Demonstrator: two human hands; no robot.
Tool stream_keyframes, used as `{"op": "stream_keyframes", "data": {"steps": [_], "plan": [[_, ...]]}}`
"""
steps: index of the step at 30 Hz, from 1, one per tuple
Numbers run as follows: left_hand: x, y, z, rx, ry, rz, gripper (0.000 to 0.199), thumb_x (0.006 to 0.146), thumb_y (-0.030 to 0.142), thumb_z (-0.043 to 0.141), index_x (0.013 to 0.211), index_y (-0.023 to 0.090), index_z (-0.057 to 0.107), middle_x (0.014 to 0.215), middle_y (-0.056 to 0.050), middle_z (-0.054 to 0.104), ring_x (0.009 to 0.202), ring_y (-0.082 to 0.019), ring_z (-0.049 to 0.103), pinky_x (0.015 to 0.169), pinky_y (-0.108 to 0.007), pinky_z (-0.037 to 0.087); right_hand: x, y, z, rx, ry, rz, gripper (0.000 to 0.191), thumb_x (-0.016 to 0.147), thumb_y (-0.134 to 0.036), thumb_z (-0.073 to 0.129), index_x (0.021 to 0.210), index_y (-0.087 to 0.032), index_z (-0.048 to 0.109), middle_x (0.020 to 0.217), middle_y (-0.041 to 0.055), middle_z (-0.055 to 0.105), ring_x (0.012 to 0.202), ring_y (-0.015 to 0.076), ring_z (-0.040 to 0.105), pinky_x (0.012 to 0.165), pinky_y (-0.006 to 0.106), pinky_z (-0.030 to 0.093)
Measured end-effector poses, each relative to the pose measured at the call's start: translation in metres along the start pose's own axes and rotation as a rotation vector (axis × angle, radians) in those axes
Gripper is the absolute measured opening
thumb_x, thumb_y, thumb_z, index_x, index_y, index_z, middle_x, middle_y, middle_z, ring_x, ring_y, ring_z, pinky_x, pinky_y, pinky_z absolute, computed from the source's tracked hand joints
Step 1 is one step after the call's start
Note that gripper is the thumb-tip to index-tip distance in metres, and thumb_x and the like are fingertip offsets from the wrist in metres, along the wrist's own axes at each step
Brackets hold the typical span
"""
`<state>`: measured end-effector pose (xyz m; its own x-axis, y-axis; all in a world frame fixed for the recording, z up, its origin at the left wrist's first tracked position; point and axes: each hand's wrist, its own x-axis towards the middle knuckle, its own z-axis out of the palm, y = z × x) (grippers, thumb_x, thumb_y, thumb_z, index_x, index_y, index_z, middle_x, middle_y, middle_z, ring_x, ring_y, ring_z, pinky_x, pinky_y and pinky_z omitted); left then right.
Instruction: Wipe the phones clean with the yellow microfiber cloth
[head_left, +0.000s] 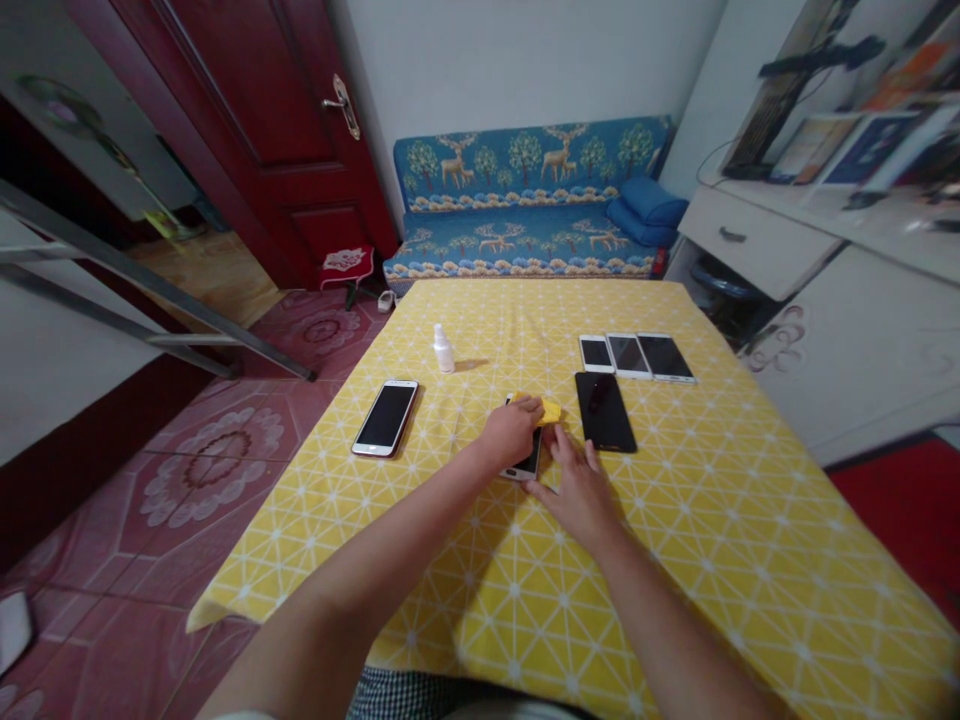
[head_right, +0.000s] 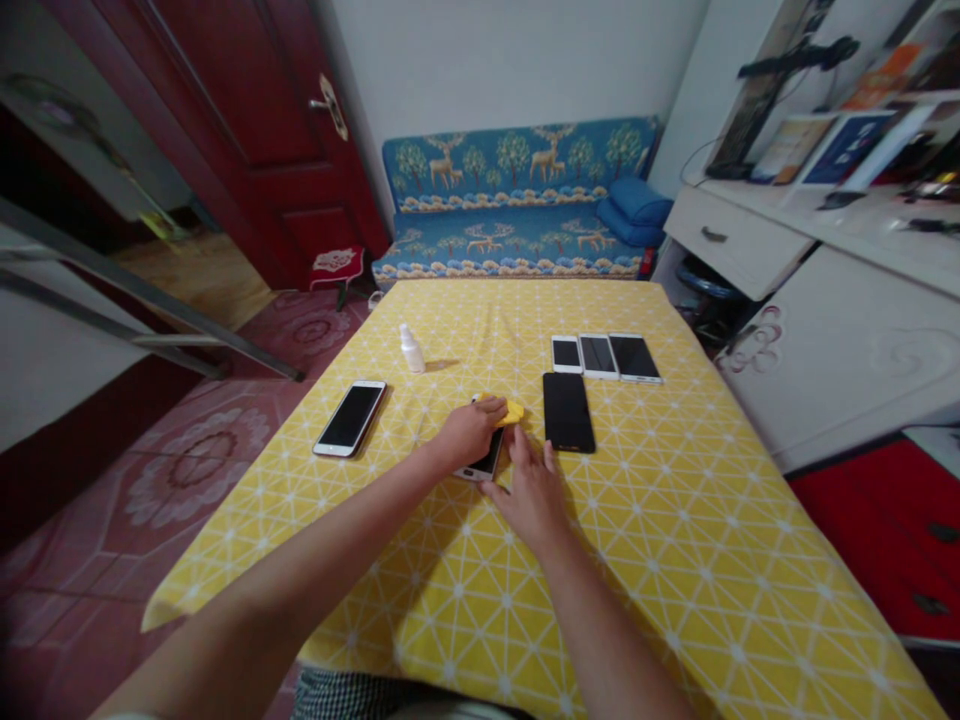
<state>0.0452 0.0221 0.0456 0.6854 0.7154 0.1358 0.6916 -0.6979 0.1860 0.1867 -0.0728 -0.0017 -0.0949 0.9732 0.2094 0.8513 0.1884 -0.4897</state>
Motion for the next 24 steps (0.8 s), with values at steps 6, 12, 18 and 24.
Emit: {"op": "stream_keyframes", "data": {"steps": [6, 12, 18, 24], "plan": [[-0.029, -0.006, -0.001, -0.055, -0.074, 0.149, 0.047, 0.089, 0.012, 0.055, 0.136, 0.011, 0.056, 0.147, -0.016, 0.057, 0.142, -0.026, 0.05, 0.114, -0.036, 0.047, 0.0, 0.0, 0.0, -0.006, 0.015, 0.023, 0.096, 0.082, -0.04, 0.07, 0.158, -0.012, 0.018, 0.132, 0.0187, 0.069, 0.136, 0.0332, 0.057, 0.124, 0.061, 0.023], [-0.067, -0.009, -0.007, -0.134, -0.097, 0.296, 0.053, 0.091, 0.009, 0.05, 0.144, 0.011, 0.05, 0.155, -0.017, 0.049, 0.147, -0.025, 0.043, 0.121, -0.038, 0.039, 0.0, 0.0, 0.0, 0.049, 0.036, 0.012, 0.089, 0.081, -0.031, 0.068, 0.156, -0.019, 0.021, 0.145, 0.0155, 0.061, 0.141, 0.0307, 0.052, 0.125, 0.062, 0.022], [-0.092, -0.011, -0.009, -0.057, -0.154, 0.381, 0.062, 0.09, 0.007, 0.052, 0.152, 0.007, 0.041, 0.16, -0.019, 0.041, 0.153, -0.025, 0.031, 0.125, -0.038, 0.032, 0.0, -0.001, -0.002, 0.014, -0.02, 0.033, 0.092, 0.075, -0.017, 0.065, 0.156, -0.015, 0.02, 0.149, 0.014, 0.058, 0.147, 0.0278, 0.045, 0.127, 0.058, 0.019], [-0.12, -0.02, -0.008, -0.086, -0.117, 0.336, 0.067, 0.092, 0.008, 0.05, 0.157, 0.014, 0.033, 0.163, -0.014, 0.036, 0.155, -0.023, 0.025, 0.125, -0.039, 0.034, 0.0, 0.0, -0.003, 0.025, -0.016, 0.005, 0.088, 0.078, -0.023, 0.062, 0.156, -0.018, 0.022, 0.15, 0.0155, 0.056, 0.144, 0.0308, 0.049, 0.126, 0.061, 0.02]]}}
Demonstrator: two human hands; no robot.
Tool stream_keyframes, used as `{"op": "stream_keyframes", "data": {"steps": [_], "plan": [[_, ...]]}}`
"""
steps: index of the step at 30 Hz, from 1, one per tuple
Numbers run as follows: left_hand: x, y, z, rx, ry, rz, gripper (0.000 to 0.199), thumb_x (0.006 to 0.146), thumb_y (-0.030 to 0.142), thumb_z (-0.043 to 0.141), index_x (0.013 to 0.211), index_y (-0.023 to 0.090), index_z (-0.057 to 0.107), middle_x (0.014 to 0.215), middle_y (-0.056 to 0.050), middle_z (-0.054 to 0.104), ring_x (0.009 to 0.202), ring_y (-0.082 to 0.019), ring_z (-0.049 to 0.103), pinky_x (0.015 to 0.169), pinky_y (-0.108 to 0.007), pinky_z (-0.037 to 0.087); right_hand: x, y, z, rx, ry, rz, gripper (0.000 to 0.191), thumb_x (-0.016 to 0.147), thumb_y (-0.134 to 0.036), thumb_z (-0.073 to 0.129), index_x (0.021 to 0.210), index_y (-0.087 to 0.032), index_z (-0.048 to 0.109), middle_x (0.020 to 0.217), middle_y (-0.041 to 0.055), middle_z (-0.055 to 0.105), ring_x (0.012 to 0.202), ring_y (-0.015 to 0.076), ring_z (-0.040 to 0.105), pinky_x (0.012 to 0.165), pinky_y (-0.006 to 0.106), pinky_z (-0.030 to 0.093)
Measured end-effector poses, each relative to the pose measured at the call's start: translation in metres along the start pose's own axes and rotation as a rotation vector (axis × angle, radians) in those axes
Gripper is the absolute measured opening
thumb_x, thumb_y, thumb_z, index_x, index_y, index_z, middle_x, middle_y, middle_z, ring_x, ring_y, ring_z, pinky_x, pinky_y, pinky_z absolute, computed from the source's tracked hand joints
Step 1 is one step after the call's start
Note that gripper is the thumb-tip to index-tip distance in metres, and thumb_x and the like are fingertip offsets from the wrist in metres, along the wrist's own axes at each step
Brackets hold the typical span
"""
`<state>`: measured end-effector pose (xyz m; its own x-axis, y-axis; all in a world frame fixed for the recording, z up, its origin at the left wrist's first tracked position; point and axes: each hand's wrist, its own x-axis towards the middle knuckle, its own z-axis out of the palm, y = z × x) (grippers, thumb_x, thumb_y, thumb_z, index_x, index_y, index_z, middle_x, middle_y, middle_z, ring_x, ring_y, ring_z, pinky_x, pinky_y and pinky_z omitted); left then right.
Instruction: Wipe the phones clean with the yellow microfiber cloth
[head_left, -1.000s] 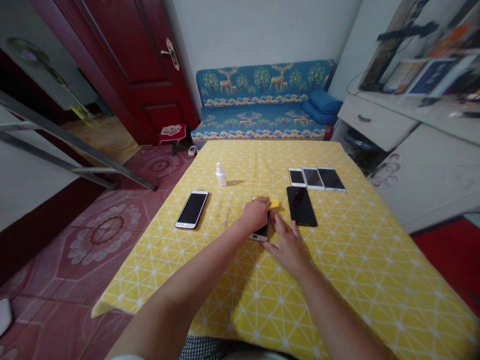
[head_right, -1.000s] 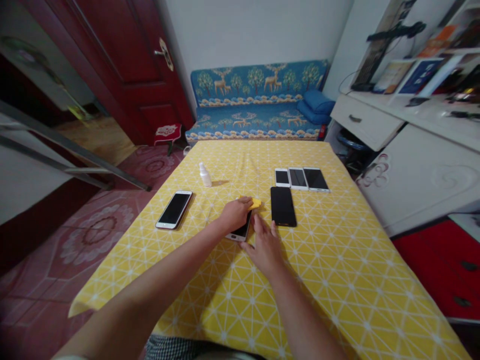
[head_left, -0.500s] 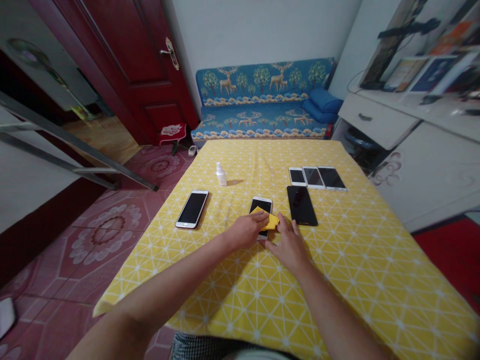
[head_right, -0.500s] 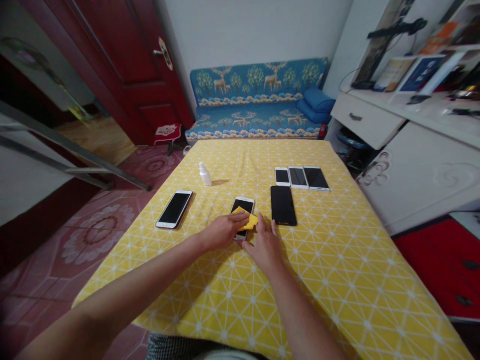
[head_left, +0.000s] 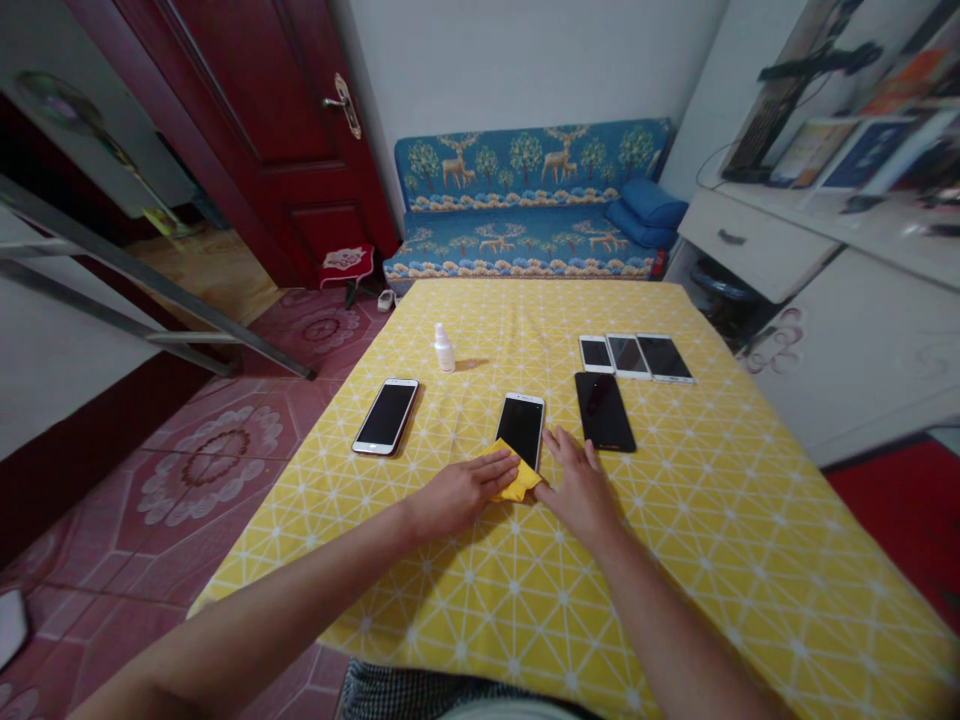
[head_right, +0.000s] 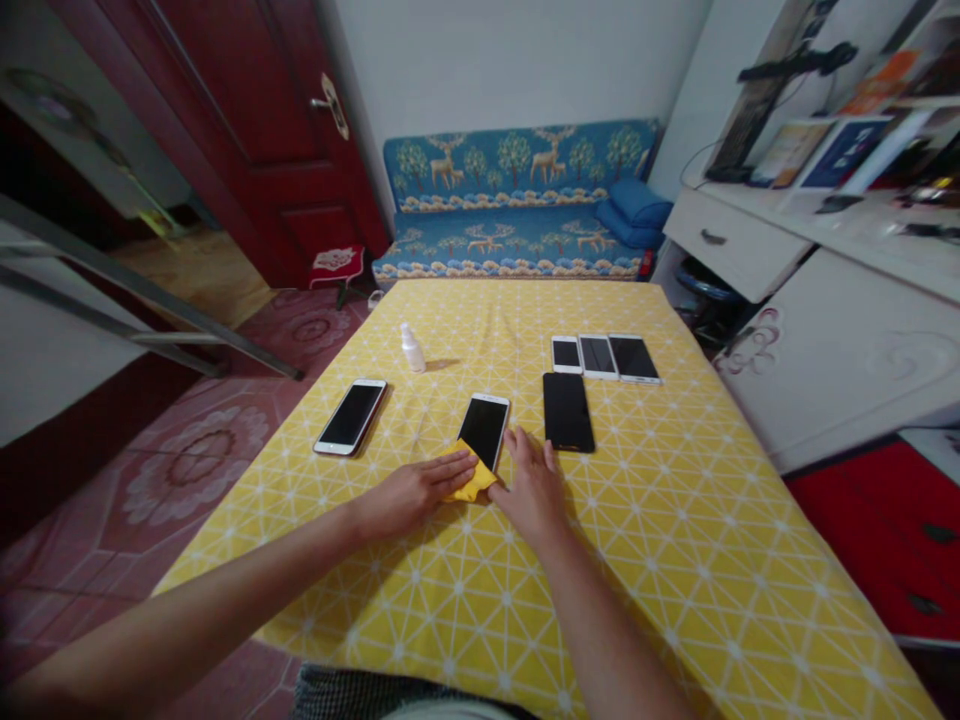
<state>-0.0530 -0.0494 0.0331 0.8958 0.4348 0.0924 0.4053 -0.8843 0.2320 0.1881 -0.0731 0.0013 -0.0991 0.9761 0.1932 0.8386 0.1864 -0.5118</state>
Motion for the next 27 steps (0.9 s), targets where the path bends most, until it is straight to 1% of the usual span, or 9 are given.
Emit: {"op": "stream_keyframes", "data": {"steps": [3, 6, 9, 13, 17, 19, 21, 24, 27], "plan": [[-0.011, 0.001, -0.002, -0.009, 0.005, -0.038, 0.071, 0.09, 0.005, 0.049, 0.158, 0.015, 0.032, 0.164, -0.013, 0.035, 0.155, -0.022, 0.024, 0.125, -0.04, 0.034, 0.0, 0.001, 0.0, 0.009, 0.007, -0.011, 0.085, 0.081, -0.028, 0.061, 0.156, -0.02, 0.023, 0.15, 0.0153, 0.057, 0.142, 0.0315, 0.05, 0.125, 0.063, 0.019], [-0.012, 0.002, -0.004, -0.002, 0.003, -0.05, 0.069, 0.089, 0.004, 0.048, 0.156, 0.013, 0.035, 0.163, -0.014, 0.037, 0.155, -0.023, 0.025, 0.126, -0.041, 0.031, -0.001, -0.001, -0.001, -0.006, -0.019, -0.014, 0.082, 0.082, -0.028, 0.06, 0.156, -0.019, 0.025, 0.153, 0.0158, 0.054, 0.143, 0.0317, 0.05, 0.125, 0.064, 0.017], [-0.004, 0.003, -0.002, -0.006, -0.001, -0.027, 0.066, 0.09, 0.007, 0.051, 0.155, 0.01, 0.038, 0.163, -0.016, 0.037, 0.155, -0.025, 0.025, 0.127, -0.042, 0.03, -0.002, -0.004, -0.004, -0.028, -0.056, -0.026, 0.083, 0.081, -0.024, 0.058, 0.157, -0.017, 0.024, 0.155, 0.0174, 0.05, 0.145, 0.031, 0.047, 0.126, 0.065, 0.014], [0.017, 0.007, 0.002, -0.019, -0.013, 0.005, 0.063, 0.092, 0.01, 0.051, 0.154, 0.01, 0.039, 0.162, -0.017, 0.038, 0.155, -0.024, 0.027, 0.126, -0.04, 0.031, -0.003, -0.007, -0.008, -0.054, -0.089, -0.025, 0.086, 0.077, -0.016, 0.056, 0.157, -0.014, 0.025, 0.157, 0.0182, 0.048, 0.147, 0.0293, 0.044, 0.127, 0.064, 0.012], [0.028, 0.011, 0.006, -0.027, -0.016, -0.013, 0.064, 0.09, 0.01, 0.052, 0.153, 0.008, 0.039, 0.162, -0.017, 0.038, 0.155, -0.025, 0.027, 0.127, -0.04, 0.029, -0.002, -0.009, -0.01, -0.054, -0.101, -0.015, 0.084, 0.076, -0.013, 0.054, 0.156, -0.015, 0.027, 0.158, 0.0164, 0.047, 0.148, 0.028, 0.043, 0.127, 0.063, 0.013], [0.023, 0.012, 0.007, -0.043, -0.007, -0.041, 0.067, 0.089, 0.008, 0.051, 0.154, 0.008, 0.037, 0.162, -0.016, 0.038, 0.155, -0.024, 0.027, 0.127, -0.04, 0.029, -0.002, -0.009, -0.011, -0.044, -0.108, -0.007, 0.084, 0.077, -0.016, 0.055, 0.156, -0.015, 0.026, 0.157, 0.0158, 0.048, 0.148, 0.0281, 0.042, 0.126, 0.063, 0.014], [0.01, 0.011, 0.008, -0.06, 0.02, -0.083, 0.067, 0.089, 0.005, 0.049, 0.155, 0.009, 0.036, 0.163, -0.016, 0.037, 0.155, -0.024, 0.026, 0.127, -0.039, 0.03, -0.001, -0.009, -0.011, -0.034, -0.103, -0.003, 0.083, 0.079, -0.019, 0.056, 0.156, -0.015, 0.025, 0.156, 0.0159, 0.05, 0.148, 0.0284, 0.043, 0.126, 0.063, 0.014], [-0.013, 0.007, 0.012, -0.082, 0.114, -0.154, 0.07, 0.087, 0.0, 0.045, 0.155, 0.013, 0.037, 0.163, -0.014, 0.037, 0.155, -0.024, 0.025, 0.124, -0.041, 0.036, -0.001, -0.007, -0.009, -0.023, -0.07, -0.021, 0.081, 0.084, -0.027, 0.057, 0.157, -0.016, 0.024, 0.155, 0.0167, 0.051, 0.145, 0.0296, 0.047, 0.125, 0.064, 0.017], [-0.026, 0.004, 0.018, -0.099, 0.246, -0.218, 0.073, 0.085, 0.0, 0.045, 0.155, 0.018, 0.037, 0.162, -0.014, 0.04, 0.152, -0.025, 0.034, 0.12, -0.045, 0.041, -0.002, -0.005, -0.006, -0.025, -0.047, -0.031, 0.08, 0.085, -0.031, 0.059, 0.157, -0.016, 0.025, 0.154, 0.0175, 0.052, 0.145, 0.0309, 0.048, 0.125, 0.065, 0.018]]}}
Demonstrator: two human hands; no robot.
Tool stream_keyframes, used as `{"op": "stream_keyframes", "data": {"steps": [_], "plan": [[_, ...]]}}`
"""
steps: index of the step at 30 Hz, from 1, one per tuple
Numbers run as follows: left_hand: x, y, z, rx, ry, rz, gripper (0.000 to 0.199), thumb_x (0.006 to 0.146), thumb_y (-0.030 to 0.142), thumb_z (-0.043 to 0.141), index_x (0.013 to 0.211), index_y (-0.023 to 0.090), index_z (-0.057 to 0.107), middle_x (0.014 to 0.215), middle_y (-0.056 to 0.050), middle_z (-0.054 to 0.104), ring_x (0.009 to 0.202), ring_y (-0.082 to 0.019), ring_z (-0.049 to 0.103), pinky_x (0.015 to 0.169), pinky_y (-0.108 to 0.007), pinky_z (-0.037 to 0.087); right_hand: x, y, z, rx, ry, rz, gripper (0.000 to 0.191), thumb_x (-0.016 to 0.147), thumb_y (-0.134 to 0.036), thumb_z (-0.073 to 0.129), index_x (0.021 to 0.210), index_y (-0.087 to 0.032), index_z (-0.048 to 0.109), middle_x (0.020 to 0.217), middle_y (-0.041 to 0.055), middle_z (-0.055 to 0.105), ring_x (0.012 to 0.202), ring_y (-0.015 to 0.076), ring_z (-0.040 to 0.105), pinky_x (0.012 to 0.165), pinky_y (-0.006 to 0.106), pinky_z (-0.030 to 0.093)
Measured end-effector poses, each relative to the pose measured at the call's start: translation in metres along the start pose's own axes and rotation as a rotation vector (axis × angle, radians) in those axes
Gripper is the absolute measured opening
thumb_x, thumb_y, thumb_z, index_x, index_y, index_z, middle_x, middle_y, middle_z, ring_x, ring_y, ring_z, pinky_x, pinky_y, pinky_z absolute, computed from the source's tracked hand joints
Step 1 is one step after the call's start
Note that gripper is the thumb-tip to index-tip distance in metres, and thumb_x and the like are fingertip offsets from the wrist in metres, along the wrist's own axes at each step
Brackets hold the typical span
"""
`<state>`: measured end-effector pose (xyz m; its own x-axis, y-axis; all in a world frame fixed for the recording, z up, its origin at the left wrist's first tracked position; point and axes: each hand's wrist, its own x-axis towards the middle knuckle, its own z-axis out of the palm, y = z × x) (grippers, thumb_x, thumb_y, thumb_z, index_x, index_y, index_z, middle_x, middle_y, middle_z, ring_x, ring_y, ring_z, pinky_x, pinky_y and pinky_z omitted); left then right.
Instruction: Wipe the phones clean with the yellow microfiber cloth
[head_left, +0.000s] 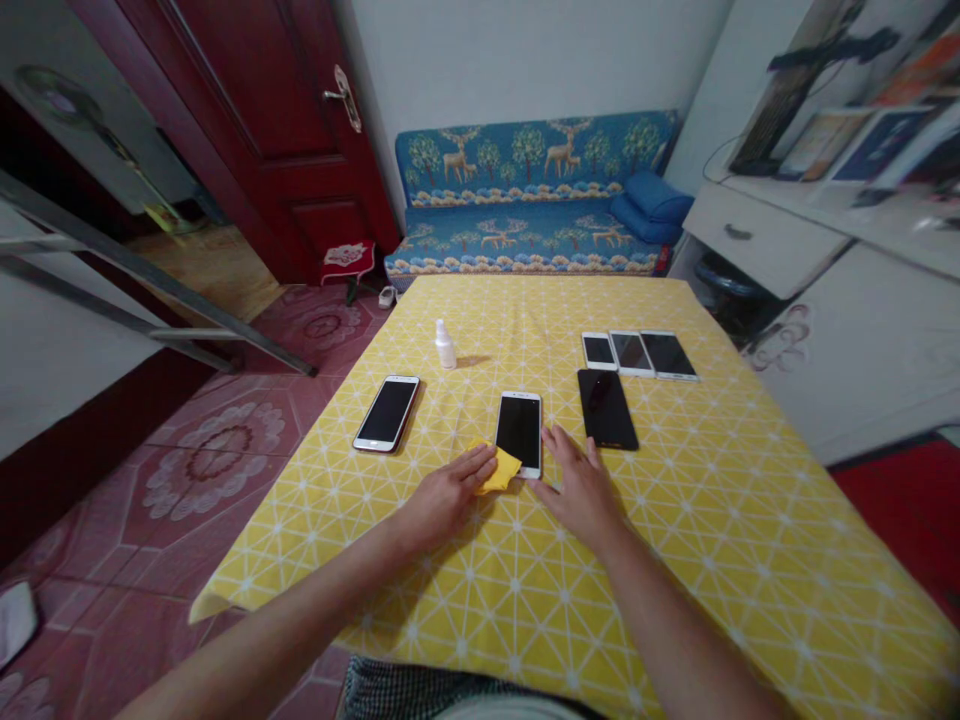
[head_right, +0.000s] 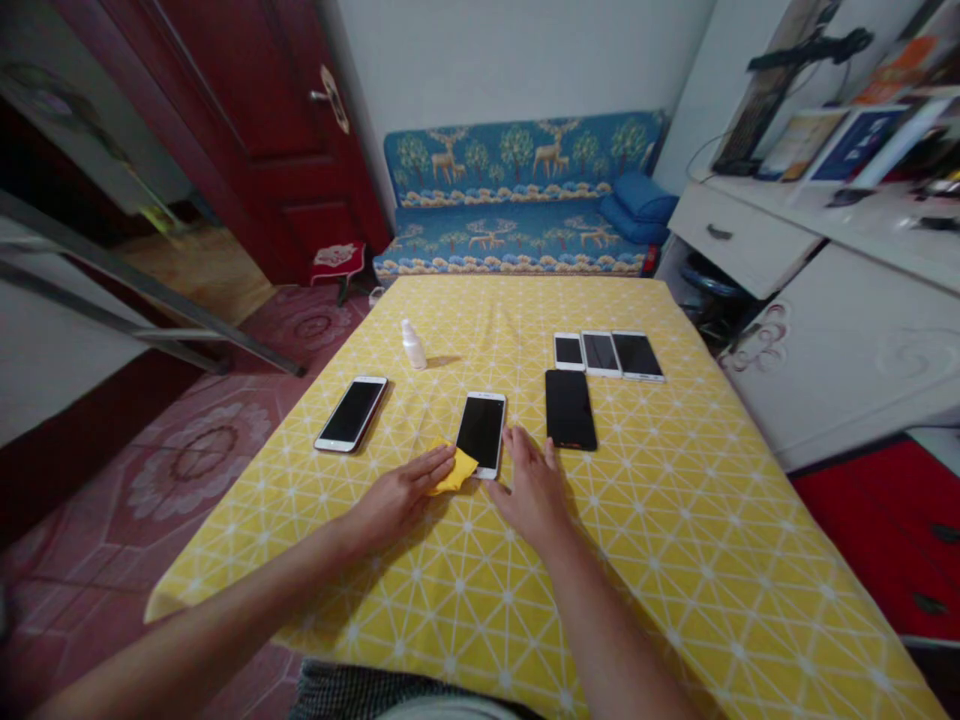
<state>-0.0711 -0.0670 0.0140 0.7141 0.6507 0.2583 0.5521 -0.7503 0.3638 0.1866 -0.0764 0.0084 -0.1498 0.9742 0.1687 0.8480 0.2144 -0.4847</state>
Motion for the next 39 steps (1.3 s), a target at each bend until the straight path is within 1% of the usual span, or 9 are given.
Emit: {"op": "stream_keyframes", "data": {"steps": [4, 8, 13, 16, 21, 27, 32, 35, 39], "plan": [[0.007, 0.005, 0.005, -0.01, 0.073, -0.053, 0.07, 0.084, 0.001, 0.047, 0.151, 0.02, 0.046, 0.155, -0.014, 0.049, 0.146, -0.029, 0.044, 0.12, -0.057, 0.038, -0.001, 0.002, 0.003, -0.027, 0.012, -0.011, 0.077, 0.086, -0.031, 0.061, 0.155, -0.015, 0.03, 0.155, 0.0191, 0.05, 0.145, 0.0324, 0.047, 0.124, 0.066, 0.018], [0.018, 0.02, 0.008, -0.073, 0.084, -0.073, 0.061, 0.086, 0.004, 0.047, 0.144, 0.018, 0.053, 0.149, -0.015, 0.056, 0.143, -0.028, 0.049, 0.119, -0.058, 0.04, -0.003, 0.003, 0.005, -0.041, 0.034, -0.035, 0.085, 0.085, -0.034, 0.064, 0.157, -0.015, 0.024, 0.157, 0.022, 0.047, 0.146, 0.0333, 0.045, 0.124, 0.067, 0.018], [0.013, 0.03, 0.012, -0.084, 0.03, -0.035, 0.062, 0.084, 0.005, 0.048, 0.145, 0.015, 0.052, 0.151, -0.016, 0.053, 0.145, -0.028, 0.046, 0.119, -0.059, 0.038, -0.002, 0.001, 0.009, -0.054, 0.051, -0.036, 0.098, 0.078, -0.021, 0.066, 0.161, -0.018, 0.015, 0.16, 0.0208, 0.043, 0.151, 0.0321, 0.037, 0.125, 0.065, 0.017], [0.01, 0.034, 0.014, -0.058, 0.004, -0.053, 0.066, 0.082, 0.004, 0.048, 0.147, 0.015, 0.05, 0.152, -0.016, 0.051, 0.145, -0.028, 0.046, 0.119, -0.059, 0.037, -0.002, -0.001, 0.009, -0.053, 0.042, -0.04, 0.1, 0.076, -0.016, 0.065, 0.161, -0.018, 0.013, 0.16, 0.02, 0.042, 0.153, 0.0313, 0.034, 0.125, 0.064, 0.017], [0.011, 0.043, 0.016, 0.003, -0.024, -0.091, 0.07, 0.079, 0.004, 0.048, 0.148, 0.01, 0.047, 0.155, -0.019, 0.047, 0.149, -0.032, 0.039, 0.12, -0.061, 0.035, -0.002, -0.004, 0.008, -0.068, 0.033, -0.05, 0.098, 0.076, -0.015, 0.064, 0.161, -0.015, 0.016, 0.161, 0.0204, 0.041, 0.153, 0.0324, 0.032, 0.125, 0.063, 0.02], [0.012, 0.053, 0.024, 0.065, -0.04, -0.194, 0.064, 0.086, 0.006, 0.045, 0.15, 0.011, 0.044, 0.158, -0.019, 0.042, 0.151, -0.03, 0.034, 0.123, -0.061, 0.029, -0.001, -0.01, 0.011, -0.101, 0.094, -0.053, 0.091, 0.075, -0.025, 0.068, 0.156, -0.01, 0.027, 0.156, 0.0238, 0.047, 0.149, 0.0362, 0.039, 0.124, 0.062, 0.026], [0.026, 0.047, 0.024, 0.067, -0.014, -0.302, 0.057, 0.094, 0.011, 0.041, 0.151, 0.008, 0.043, 0.159, -0.019, 0.04, 0.152, -0.03, 0.032, 0.124, -0.061, 0.026, -0.001, -0.013, 0.013, -0.118, 0.164, -0.085, 0.083, 0.078, -0.028, 0.064, 0.152, -0.01, 0.033, 0.151, 0.0246, 0.052, 0.146, 0.0372, 0.043, 0.121, 0.062, 0.031], [0.041, 0.035, 0.021, 0.042, 0.023, -0.372, 0.051, 0.097, 0.014, 0.04, 0.148, 0.008, 0.048, 0.158, -0.019, 0.043, 0.151, -0.03, 0.035, 0.123, -0.058, 0.029, -0.001, -0.013, 0.014, -0.128, 0.175, -0.088, 0.081, 0.081, -0.033, 0.065, 0.151, -0.009, 0.034, 0.151, 0.0261, 0.051, 0.145, 0.0377, 0.044, 0.12, 0.062, 0.032], [0.06, 0.015, 0.018, 0.042, 0.055, -0.433, 0.05, 0.098, 0.013, 0.04, 0.147, 0.01, 0.049, 0.158, -0.018, 0.043, 0.151, -0.029, 0.035, 0.123, -0.057, 0.029, -0.001, -0.012, 0.014, -0.131, 0.168, -0.088, 0.082, 0.078, -0.032, 0.067, 0.151, -0.009, 0.035, 0.15, 0.0252, 0.053, 0.145, 0.0379, 0.045, 0.12, 0.062, 0.032]]}}
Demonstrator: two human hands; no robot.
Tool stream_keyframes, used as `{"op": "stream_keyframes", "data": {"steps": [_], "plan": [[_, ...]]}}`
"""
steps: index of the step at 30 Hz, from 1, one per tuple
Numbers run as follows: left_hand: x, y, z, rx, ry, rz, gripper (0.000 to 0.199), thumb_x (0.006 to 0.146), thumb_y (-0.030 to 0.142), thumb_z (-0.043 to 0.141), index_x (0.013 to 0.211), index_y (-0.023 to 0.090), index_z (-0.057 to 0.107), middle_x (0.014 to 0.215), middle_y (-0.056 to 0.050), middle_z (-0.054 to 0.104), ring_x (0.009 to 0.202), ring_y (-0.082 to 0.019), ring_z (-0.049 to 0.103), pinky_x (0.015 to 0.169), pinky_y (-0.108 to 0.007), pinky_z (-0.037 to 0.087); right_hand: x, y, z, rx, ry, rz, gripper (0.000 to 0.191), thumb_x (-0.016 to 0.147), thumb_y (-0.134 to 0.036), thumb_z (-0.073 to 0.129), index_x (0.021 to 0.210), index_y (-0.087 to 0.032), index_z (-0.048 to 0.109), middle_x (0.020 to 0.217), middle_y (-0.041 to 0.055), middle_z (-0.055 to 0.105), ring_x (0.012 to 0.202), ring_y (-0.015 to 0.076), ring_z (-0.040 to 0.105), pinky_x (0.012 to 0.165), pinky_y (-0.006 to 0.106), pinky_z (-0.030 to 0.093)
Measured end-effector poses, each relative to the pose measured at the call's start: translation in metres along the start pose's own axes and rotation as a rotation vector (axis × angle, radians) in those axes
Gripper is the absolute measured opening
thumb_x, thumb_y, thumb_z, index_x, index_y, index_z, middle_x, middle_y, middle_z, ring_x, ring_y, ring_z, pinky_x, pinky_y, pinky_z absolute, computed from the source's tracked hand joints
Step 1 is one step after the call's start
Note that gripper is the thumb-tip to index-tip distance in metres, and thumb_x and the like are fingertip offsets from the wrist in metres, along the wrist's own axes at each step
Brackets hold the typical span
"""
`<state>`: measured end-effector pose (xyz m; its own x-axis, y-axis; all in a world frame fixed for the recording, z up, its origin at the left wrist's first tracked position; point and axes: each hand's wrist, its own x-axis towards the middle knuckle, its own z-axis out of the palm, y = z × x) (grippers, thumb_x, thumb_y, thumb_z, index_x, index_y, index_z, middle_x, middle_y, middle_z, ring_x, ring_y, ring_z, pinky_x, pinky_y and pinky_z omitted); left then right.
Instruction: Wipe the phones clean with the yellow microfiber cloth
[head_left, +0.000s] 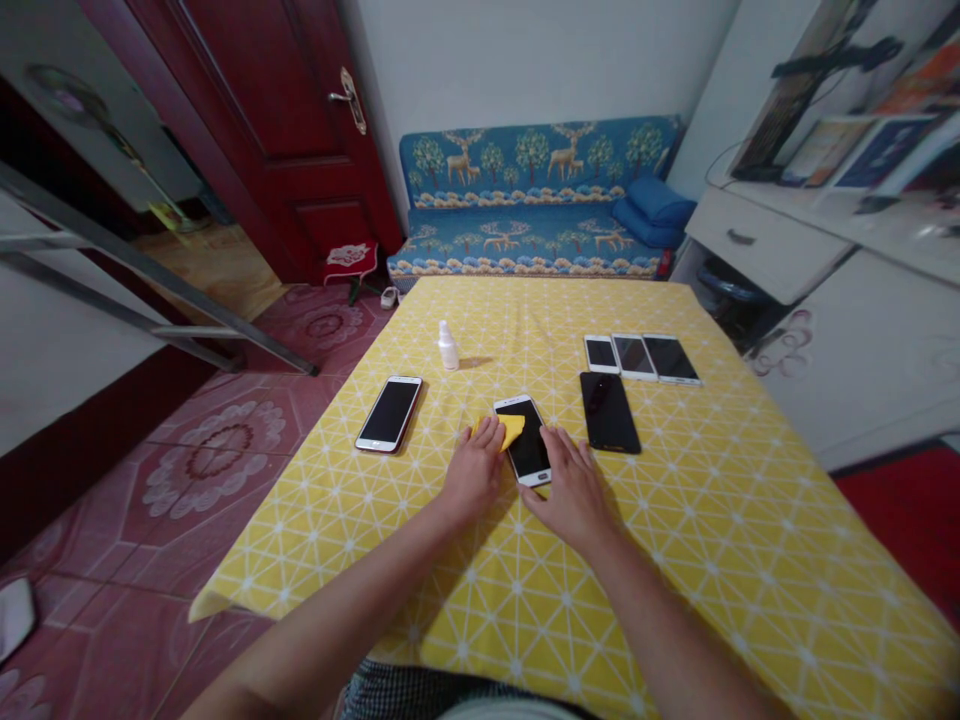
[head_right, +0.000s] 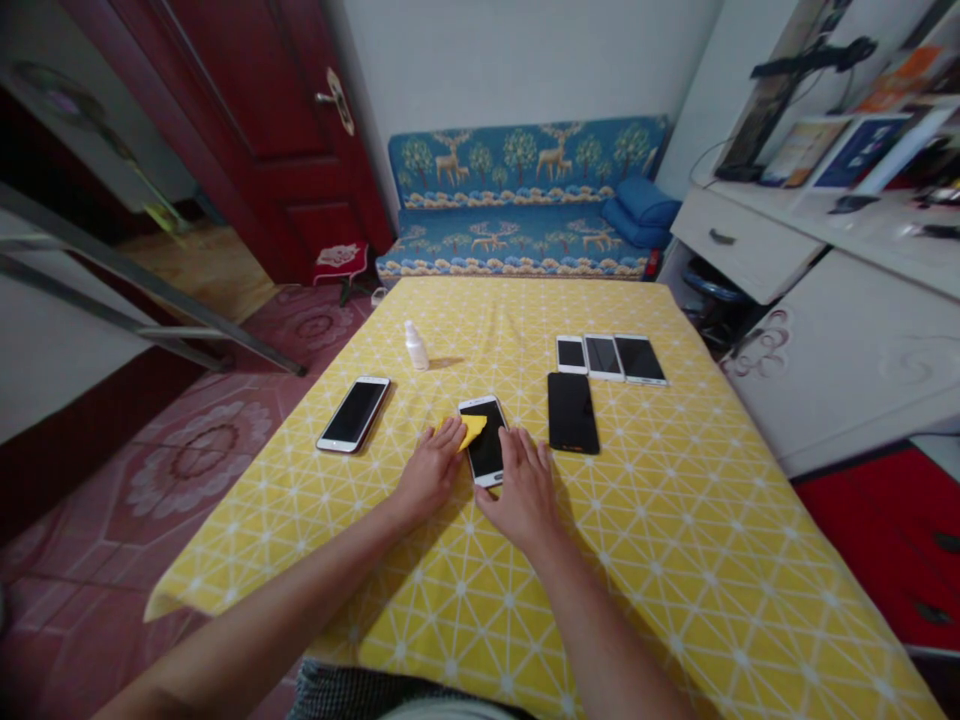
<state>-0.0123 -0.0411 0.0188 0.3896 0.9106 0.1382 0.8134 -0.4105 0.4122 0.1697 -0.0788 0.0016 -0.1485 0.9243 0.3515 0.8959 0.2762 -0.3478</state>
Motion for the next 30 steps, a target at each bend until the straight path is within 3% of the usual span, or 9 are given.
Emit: {"op": "stream_keyframes", "data": {"steps": [7, 12, 19, 24, 30], "plan": [[0.033, -0.014, -0.003, -0.016, 0.035, -0.047, 0.047, 0.098, 0.014, 0.04, 0.144, 0.01, 0.052, 0.157, -0.017, 0.045, 0.15, -0.03, 0.038, 0.124, -0.055, 0.028, 0.001, 0.0, 0.0, 0.009, -0.007, 0.013, 0.083, 0.078, -0.033, 0.068, 0.15, -0.009, 0.036, 0.15, 0.0262, 0.052, 0.145, 0.0377, 0.045, 0.121, 0.06, 0.032], [0.041, -0.02, -0.003, -0.032, 0.087, 0.003, 0.046, 0.097, 0.013, 0.041, 0.14, 0.012, 0.056, 0.154, -0.016, 0.05, 0.148, -0.031, 0.041, 0.123, -0.058, 0.032, 0.001, -0.002, -0.004, 0.016, -0.039, 0.015, 0.08, 0.079, -0.031, 0.067, 0.15, -0.01, 0.036, 0.152, 0.0256, 0.05, 0.148, 0.0378, 0.041, 0.122, 0.061, 0.03], [0.044, -0.027, -0.011, -0.028, 0.094, 0.106, 0.042, 0.096, 0.012, 0.042, 0.133, 0.016, 0.062, 0.144, -0.013, 0.062, 0.137, -0.027, 0.055, 0.118, -0.052, 0.042, 0.002, -0.002, -0.005, 0.019, -0.067, 0.025, 0.084, 0.082, -0.04, 0.071, 0.152, -0.012, 0.033, 0.155, 0.0251, 0.048, 0.149, 0.0375, 0.04, 0.122, 0.062, 0.029], [0.039, -0.029, -0.013, -0.041, 0.112, 0.138, 0.041, 0.094, 0.01, 0.042, 0.127, 0.018, 0.065, 0.137, -0.011, 0.066, 0.131, -0.025, 0.06, 0.117, -0.049, 0.043, 0.003, -0.001, -0.007, 0.054, -0.034, 0.028, 0.08, 0.079, -0.031, 0.068, 0.149, -0.01, 0.038, 0.151, 0.0251, 0.05, 0.146, 0.0379, 0.043, 0.121, 0.06, 0.032], [0.014, -0.03, -0.014, -0.03, 0.12, 0.175, 0.045, 0.093, 0.01, 0.042, 0.132, 0.019, 0.062, 0.14, -0.012, 0.064, 0.134, -0.025, 0.058, 0.117, -0.051, 0.043, 0.001, 0.004, -0.009, 0.124, 0.005, -0.025, 0.084, 0.072, -0.017, 0.059, 0.151, -0.015, 0.034, 0.151, 0.0207, 0.051, 0.146, 0.0362, 0.043, 0.119, 0.061, 0.036]]}}
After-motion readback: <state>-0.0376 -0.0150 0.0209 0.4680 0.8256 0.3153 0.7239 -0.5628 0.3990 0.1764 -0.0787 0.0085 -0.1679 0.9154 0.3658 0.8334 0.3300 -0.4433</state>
